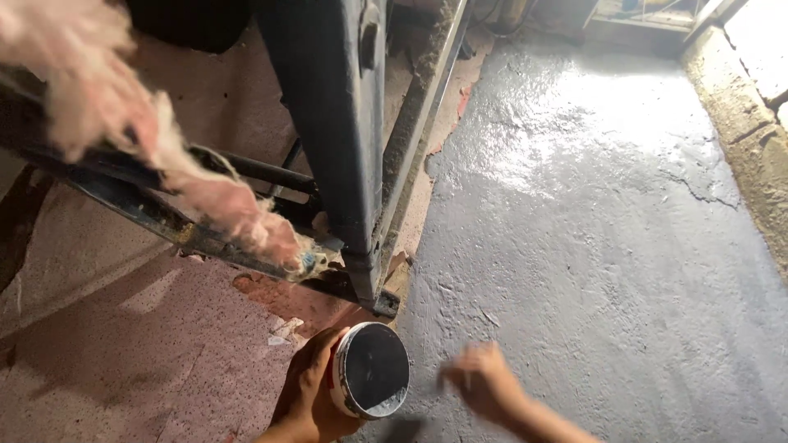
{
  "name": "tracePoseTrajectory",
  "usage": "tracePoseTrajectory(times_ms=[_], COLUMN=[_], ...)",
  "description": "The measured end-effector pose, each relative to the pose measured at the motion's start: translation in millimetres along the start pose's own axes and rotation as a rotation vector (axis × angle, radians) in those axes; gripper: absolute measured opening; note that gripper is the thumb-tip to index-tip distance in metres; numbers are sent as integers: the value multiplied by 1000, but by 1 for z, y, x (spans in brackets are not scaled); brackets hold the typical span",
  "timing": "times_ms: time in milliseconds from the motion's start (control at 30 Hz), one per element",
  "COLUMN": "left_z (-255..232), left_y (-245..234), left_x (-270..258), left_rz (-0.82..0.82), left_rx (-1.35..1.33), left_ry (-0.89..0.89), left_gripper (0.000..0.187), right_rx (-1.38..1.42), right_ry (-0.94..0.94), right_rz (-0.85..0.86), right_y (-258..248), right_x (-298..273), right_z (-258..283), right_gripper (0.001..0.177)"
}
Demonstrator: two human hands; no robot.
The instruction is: The person paints a concrete floor with gray paint using a small brush, repeatedly dipping the brush into a paint can and applying paint along the floor surface and edges near a cinder block wall.
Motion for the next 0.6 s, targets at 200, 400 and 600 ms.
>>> tracePoseTrajectory(times_ms=[200, 400, 600], left_z=[15, 9, -1], left_y=[-5, -19, -21], left_x=[-15, -22, -11], left_rz=[-48, -114, -158], left_rx=[84, 59, 42], left_ry=[105, 42, 67], left_gripper=[131, 119, 110], right_rx=[34, 9, 348], right_ry=[-33, -115, 87], right_rz=[-493, -214, -13], right_y=[-60, 0, -8], right_x=[99, 40, 77], right_z=[18, 59, 35], right_gripper=[12, 26, 17])
Point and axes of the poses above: each hand's wrist, its own x-axis towards the middle knuckle, its own y-axis out of the palm, z = x × y, the point moved 4 cm from there along x, towards the middle knuckle, and after that the axes turned 14 degrees about y, right-handed, at the moved point
